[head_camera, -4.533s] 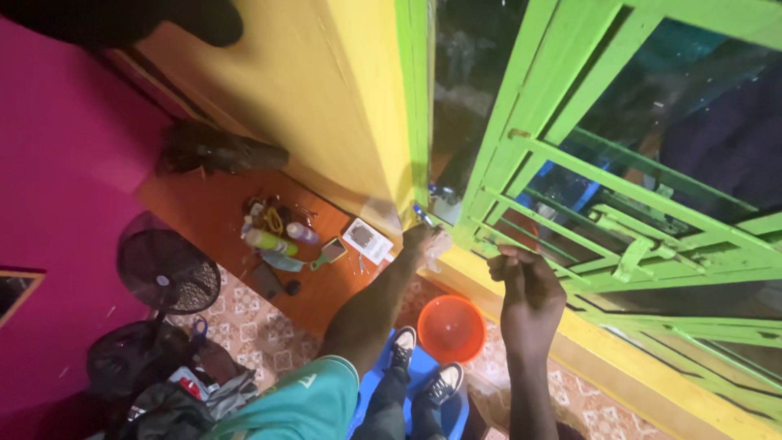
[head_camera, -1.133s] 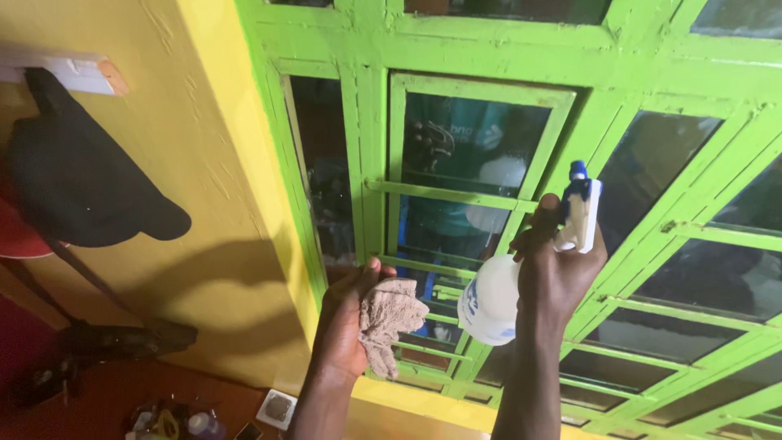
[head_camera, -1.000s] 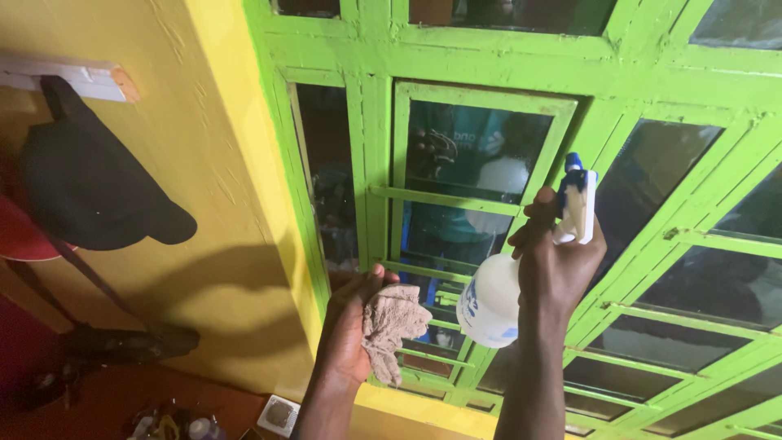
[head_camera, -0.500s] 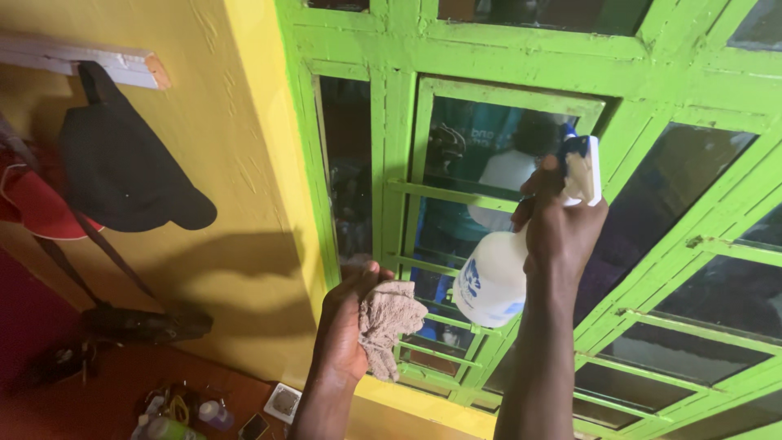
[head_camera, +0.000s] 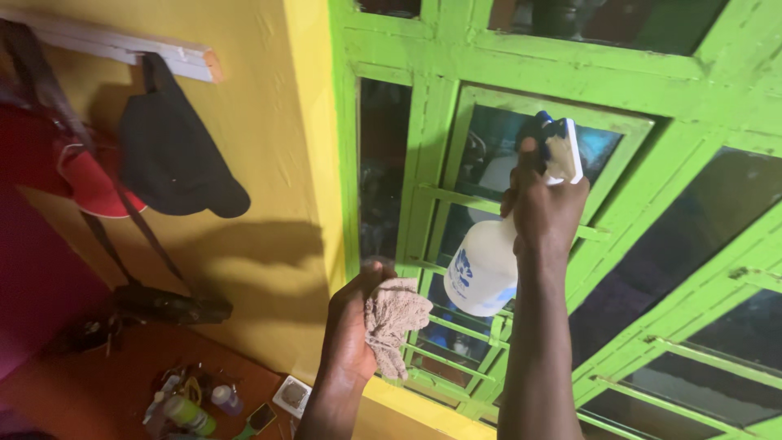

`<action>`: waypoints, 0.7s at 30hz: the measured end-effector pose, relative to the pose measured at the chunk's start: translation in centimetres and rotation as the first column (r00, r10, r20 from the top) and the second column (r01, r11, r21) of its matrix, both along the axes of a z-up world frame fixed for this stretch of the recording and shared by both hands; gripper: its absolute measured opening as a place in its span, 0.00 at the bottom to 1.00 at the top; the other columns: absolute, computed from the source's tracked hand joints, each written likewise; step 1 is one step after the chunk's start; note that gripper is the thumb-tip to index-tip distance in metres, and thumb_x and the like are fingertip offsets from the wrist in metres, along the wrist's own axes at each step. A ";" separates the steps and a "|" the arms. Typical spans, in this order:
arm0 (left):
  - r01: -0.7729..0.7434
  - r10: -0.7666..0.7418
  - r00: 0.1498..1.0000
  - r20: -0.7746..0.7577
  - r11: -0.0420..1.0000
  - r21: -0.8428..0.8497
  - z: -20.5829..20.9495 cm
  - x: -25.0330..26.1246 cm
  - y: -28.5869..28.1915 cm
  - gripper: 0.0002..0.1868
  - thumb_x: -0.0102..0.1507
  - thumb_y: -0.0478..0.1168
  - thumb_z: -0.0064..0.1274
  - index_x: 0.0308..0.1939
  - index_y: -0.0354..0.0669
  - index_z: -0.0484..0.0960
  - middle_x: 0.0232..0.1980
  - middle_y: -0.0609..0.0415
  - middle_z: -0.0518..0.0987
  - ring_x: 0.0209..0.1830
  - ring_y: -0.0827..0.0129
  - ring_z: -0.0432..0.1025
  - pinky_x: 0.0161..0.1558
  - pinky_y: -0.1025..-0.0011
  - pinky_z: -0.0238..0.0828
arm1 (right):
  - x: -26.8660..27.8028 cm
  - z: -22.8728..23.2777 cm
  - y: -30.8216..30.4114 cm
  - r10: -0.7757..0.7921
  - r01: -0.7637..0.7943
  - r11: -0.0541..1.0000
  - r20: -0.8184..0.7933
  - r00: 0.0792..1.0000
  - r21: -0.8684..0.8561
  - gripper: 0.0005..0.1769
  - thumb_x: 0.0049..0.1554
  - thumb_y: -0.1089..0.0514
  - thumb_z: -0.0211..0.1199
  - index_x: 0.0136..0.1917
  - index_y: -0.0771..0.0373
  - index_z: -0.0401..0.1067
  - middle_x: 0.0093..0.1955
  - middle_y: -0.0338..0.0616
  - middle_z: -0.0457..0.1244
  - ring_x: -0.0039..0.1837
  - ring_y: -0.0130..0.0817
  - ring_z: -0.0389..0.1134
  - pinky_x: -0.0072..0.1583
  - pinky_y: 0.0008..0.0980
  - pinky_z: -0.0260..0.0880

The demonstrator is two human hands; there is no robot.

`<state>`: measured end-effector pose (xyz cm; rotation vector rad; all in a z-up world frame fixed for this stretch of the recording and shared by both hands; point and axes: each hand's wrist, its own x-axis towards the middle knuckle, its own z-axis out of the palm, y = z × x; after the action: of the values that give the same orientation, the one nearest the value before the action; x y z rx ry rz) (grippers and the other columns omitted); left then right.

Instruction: The person sprays a cleaning solution from a bottle onto the glass panes of a window and then wipes the glass with a cloth.

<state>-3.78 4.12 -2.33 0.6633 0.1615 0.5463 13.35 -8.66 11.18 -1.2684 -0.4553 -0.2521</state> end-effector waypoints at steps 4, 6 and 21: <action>-0.002 0.001 0.999 0.050 1.000 0.017 -0.1 -0.6 0.7 0.15 0.69 0.46 0.50 0.38 0.39 0.82 0.32 0.53 0.81 0.30 0.70 0.76 0.35 0.69 0.76 | -0.6 0.3 1.7 0.020 -0.016 0.997 0.059 0.998 -0.069 0.13 0.65 0.54 0.63 0.53 0.68 0.73 0.34 0.41 0.66 0.27 0.25 0.62 0.28 0.28 0.59; -0.026 0.025 0.999 0.020 1.000 0.016 -0.1 -0.8 0.9 0.15 0.70 0.47 0.50 0.38 0.39 0.82 0.32 0.53 0.81 0.30 0.70 0.76 0.34 0.68 0.76 | -0.6 0.4 2.4 0.052 -0.041 0.992 0.086 0.995 -0.123 0.12 0.64 0.54 0.62 0.53 0.66 0.72 0.36 0.36 0.69 0.26 0.24 0.64 0.27 0.27 0.60; -0.105 0.105 0.994 -0.003 0.991 0.080 0.4 -2.3 2.0 0.17 0.70 0.46 0.47 0.37 0.37 0.81 0.33 0.52 0.81 0.31 0.70 0.76 0.35 0.69 0.76 | -1.5 -1.5 5.6 0.097 -0.069 0.974 0.124 0.988 -0.214 0.13 0.65 0.54 0.60 0.55 0.66 0.74 0.36 0.41 0.70 0.28 0.21 0.66 0.28 0.26 0.65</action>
<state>-6.09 6.14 -1.97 0.7377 0.1830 0.6542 11.83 -3.09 9.70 -1.4388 -0.6625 -0.2229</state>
